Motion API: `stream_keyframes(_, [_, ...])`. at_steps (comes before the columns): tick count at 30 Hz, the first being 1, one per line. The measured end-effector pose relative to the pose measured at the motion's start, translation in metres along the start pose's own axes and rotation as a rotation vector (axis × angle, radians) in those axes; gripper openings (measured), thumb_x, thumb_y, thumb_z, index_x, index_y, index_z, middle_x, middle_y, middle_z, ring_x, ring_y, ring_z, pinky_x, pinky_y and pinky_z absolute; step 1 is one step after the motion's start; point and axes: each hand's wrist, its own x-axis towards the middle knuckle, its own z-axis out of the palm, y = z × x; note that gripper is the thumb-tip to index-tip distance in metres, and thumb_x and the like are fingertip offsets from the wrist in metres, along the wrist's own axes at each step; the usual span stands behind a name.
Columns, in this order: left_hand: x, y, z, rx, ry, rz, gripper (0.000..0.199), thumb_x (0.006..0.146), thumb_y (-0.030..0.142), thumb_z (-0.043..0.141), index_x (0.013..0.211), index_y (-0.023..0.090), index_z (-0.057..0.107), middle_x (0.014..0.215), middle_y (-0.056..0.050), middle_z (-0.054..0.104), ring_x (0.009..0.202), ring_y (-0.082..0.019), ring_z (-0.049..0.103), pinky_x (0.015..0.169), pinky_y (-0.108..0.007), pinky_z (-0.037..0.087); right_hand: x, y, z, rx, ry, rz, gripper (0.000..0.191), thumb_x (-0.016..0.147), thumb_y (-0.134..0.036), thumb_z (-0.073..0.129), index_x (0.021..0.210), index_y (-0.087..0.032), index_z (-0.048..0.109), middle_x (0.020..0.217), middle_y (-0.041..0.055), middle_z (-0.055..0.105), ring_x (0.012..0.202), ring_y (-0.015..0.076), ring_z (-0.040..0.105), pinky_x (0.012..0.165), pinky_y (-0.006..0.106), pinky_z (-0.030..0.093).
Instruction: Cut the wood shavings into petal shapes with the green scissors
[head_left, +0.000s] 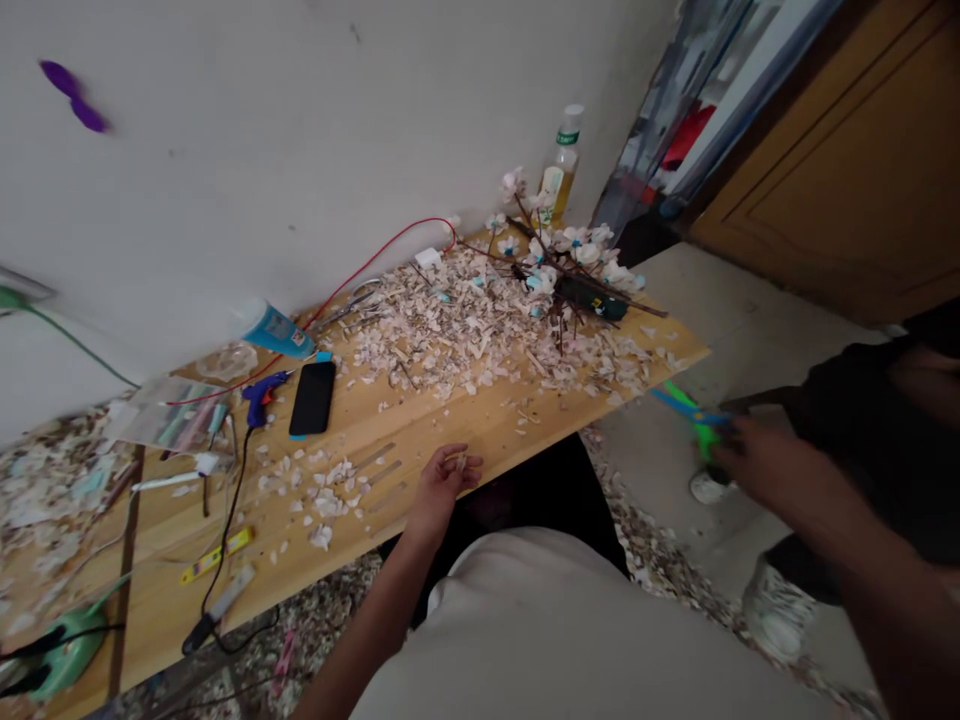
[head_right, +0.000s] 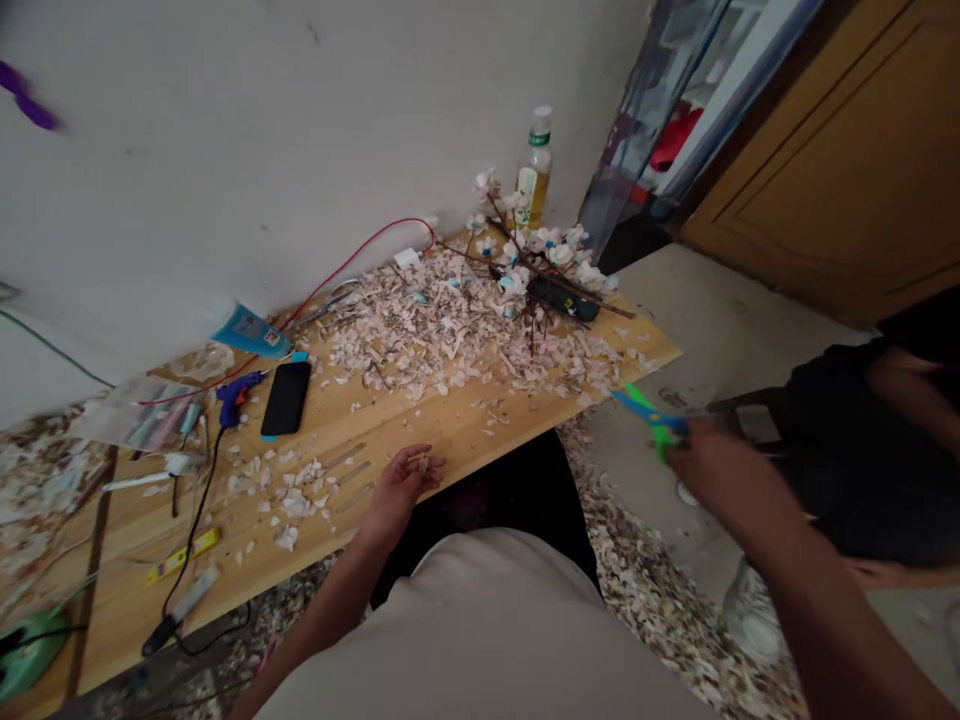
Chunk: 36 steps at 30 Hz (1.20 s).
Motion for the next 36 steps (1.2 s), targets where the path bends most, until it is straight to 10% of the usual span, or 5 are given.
stream_keyframes(5, [0.002, 0.005, 0.016, 0.018, -0.016, 0.030, 0.049, 0.075, 0.043, 0.075, 0.109, 0.016, 0.052, 0.099, -0.011, 0.074, 0.076, -0.017, 0.071, 0.078, -0.035, 0.055, -0.061, -0.101, 0.077, 0.279, -0.495, -0.155, 0.019, 0.077, -0.031, 0.066, 0.092, -0.023, 0.057, 0.084, 0.0061, 0.066, 0.064, 0.0189, 0.059, 0.057, 0.032, 0.043])
stream_keyframes(10, [0.002, 0.007, 0.026, 0.105, -0.027, 0.024, 0.040, 0.078, 0.050, 0.069, 0.097, 0.019, 0.051, 0.087, -0.007, 0.074, 0.055, -0.014, 0.065, 0.054, -0.027, 0.050, -0.082, -0.151, 0.108, 0.396, -0.675, -0.193, 0.019, 0.082, -0.036, 0.062, 0.091, -0.020, 0.056, 0.078, 0.0009, 0.064, 0.066, 0.0150, 0.058, 0.060, 0.026, 0.041])
stream_keyframes(14, [0.006, -0.001, 0.023, 0.223, -0.036, 0.067, 0.031, 0.078, 0.044, 0.068, 0.086, 0.016, 0.059, 0.050, 0.006, 0.057, 0.038, -0.007, 0.045, 0.042, -0.020, 0.032, -0.078, -0.157, 0.116, 0.338, -0.749, -0.297, 0.017, 0.079, -0.032, 0.065, 0.090, -0.019, 0.061, 0.079, 0.0013, 0.065, 0.066, 0.0155, 0.057, 0.059, 0.026, 0.038])
stream_keyframes(36, [0.014, -0.028, 0.018, 0.169, -0.055, -0.026, 0.022, 0.071, 0.037, 0.075, 0.077, 0.017, 0.073, 0.067, -0.001, 0.066, 0.060, -0.012, 0.053, 0.061, -0.023, 0.041, -0.080, -0.157, 0.142, 0.185, -0.634, -0.312, 0.013, 0.076, -0.022, 0.061, 0.088, -0.019, 0.063, 0.084, 0.0054, 0.068, 0.073, 0.0190, 0.061, 0.065, 0.026, 0.038])
